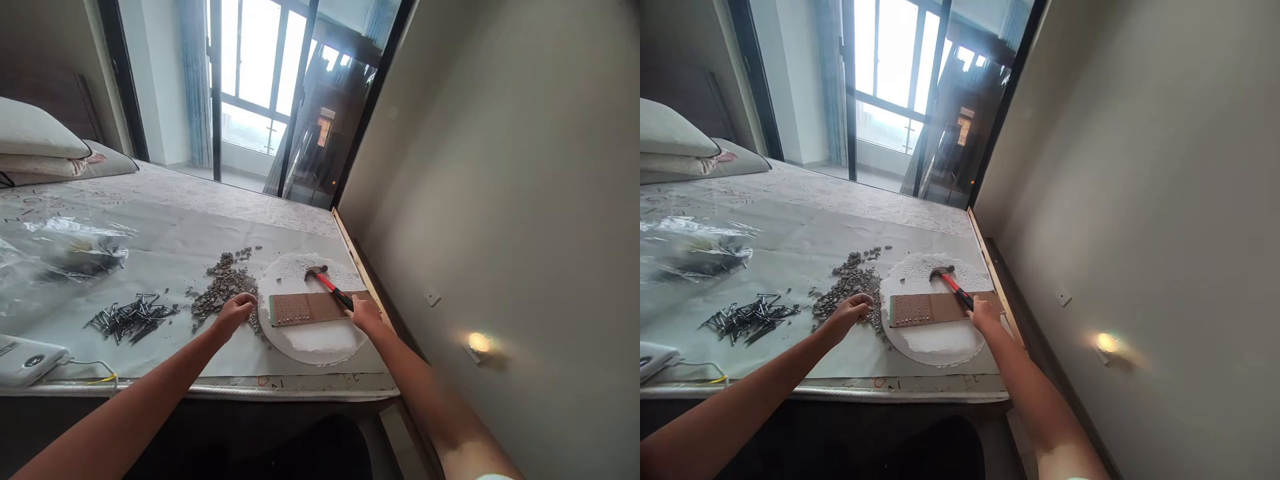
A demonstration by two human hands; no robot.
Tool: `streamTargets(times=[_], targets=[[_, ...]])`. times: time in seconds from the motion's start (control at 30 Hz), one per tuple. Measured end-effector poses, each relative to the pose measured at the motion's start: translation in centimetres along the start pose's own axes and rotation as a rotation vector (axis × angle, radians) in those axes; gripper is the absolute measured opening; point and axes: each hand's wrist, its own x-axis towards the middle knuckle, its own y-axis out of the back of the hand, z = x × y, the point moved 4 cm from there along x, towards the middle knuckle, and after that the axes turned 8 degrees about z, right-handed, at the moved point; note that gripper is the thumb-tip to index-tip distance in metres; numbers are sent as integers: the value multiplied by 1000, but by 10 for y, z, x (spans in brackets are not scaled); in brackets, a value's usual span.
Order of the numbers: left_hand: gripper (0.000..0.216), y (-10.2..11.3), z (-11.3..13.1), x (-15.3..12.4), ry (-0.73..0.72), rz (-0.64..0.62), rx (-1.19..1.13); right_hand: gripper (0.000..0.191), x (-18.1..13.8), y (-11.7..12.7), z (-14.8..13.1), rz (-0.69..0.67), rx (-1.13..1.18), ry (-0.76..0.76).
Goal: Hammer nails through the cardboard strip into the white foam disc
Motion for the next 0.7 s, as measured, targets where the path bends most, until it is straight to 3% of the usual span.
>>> streamTargets(times=[0.23,0.4,0.5,0.7], targets=[[22,-3,15,-16,-57,-6,210,32,-11,5,-7,45,-90,102],[24,-23,8,-32,-146,65,312,24,-28,14,-62,75,-85,387],[25,-39,5,-41,-251,19,437,23,-31,9,-95,33,-95,527],[29,-56,16,-44,-536,-63,700,20,-30,-6,-116,-17,-176,673]])
